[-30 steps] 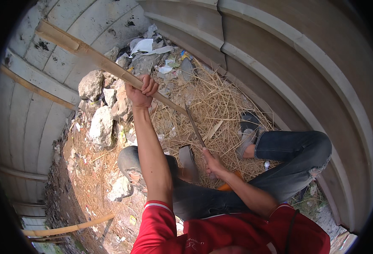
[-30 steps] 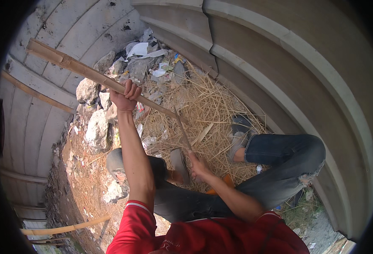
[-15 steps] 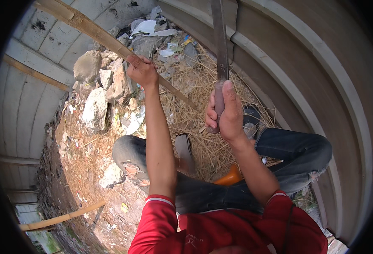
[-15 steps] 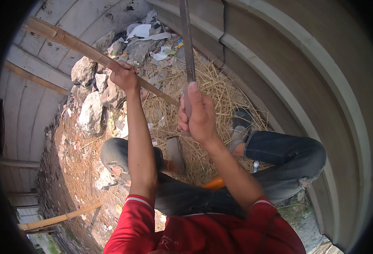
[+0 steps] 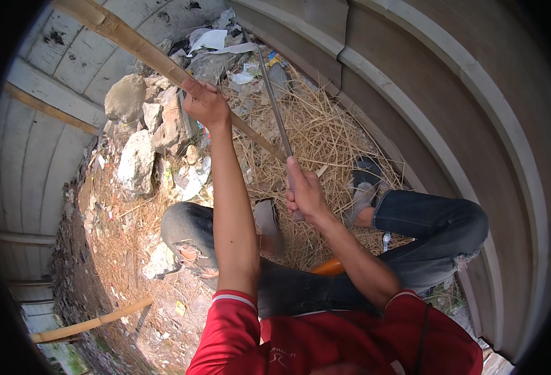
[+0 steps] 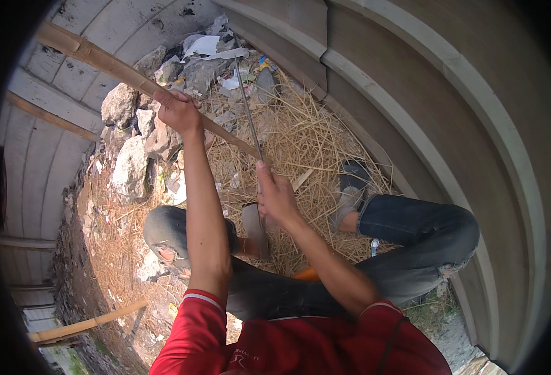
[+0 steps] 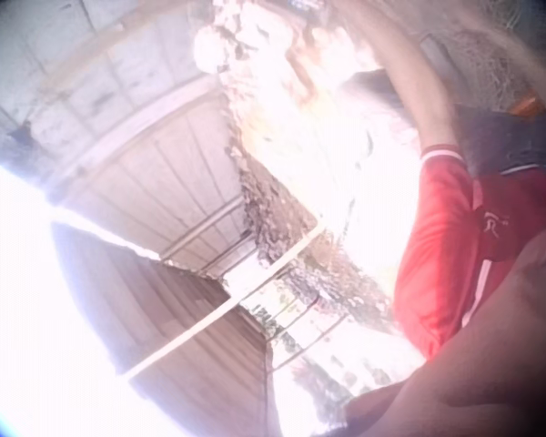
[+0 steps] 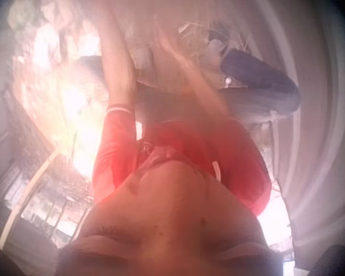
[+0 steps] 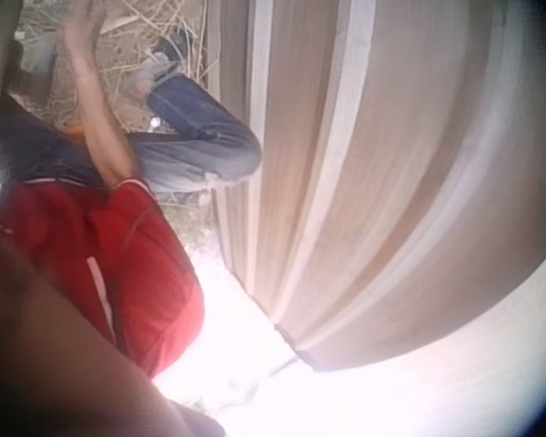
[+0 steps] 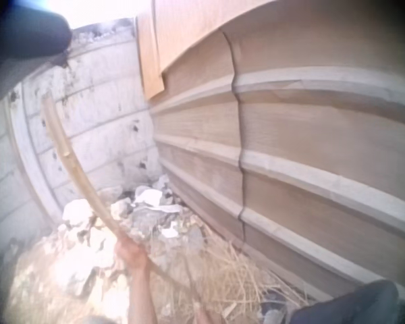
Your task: The person sits inside a large container and uses a machete to shave and shape a long wooden stick. They then switch to a utility knife to further refine the stick's surface and edges.
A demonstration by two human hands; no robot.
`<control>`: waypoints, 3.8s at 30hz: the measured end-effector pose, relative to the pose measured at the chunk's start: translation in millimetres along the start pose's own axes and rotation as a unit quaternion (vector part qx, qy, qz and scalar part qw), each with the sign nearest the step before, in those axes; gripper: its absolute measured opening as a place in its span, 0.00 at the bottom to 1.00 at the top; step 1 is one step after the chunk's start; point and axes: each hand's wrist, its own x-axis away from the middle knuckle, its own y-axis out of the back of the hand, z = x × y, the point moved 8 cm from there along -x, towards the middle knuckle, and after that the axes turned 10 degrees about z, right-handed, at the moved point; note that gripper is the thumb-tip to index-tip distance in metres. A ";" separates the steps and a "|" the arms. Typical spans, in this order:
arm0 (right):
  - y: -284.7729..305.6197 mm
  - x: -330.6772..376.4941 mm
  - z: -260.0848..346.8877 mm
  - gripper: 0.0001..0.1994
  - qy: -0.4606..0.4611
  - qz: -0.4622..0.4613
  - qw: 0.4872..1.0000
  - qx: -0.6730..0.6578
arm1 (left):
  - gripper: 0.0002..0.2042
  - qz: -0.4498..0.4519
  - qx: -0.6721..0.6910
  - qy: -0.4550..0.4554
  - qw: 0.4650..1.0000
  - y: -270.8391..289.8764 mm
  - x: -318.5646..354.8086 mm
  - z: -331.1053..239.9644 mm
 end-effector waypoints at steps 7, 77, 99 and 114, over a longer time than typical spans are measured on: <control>5.0 2.6 -43.9 0.29 0.338 -0.091 0.923 0.161 | 0.37 0.018 0.002 0.016 1.000 -12.6 1.1 -1.4; 97.4 2.2 -204.6 0.31 -0.265 -0.130 0.953 0.070 | 0.42 0.133 0.089 0.012 0.987 65.9 19.5 -2.1; 55.5 5.0 -189.2 0.29 -0.137 -0.073 0.980 0.129 | 0.25 0.094 0.139 0.019 0.986 34.4 26.1 -4.2; 61.0 -2.3 -49.0 0.24 0.179 -0.161 0.944 0.226 | 0.40 0.151 0.110 -0.030 0.982 36.1 18.2 -7.1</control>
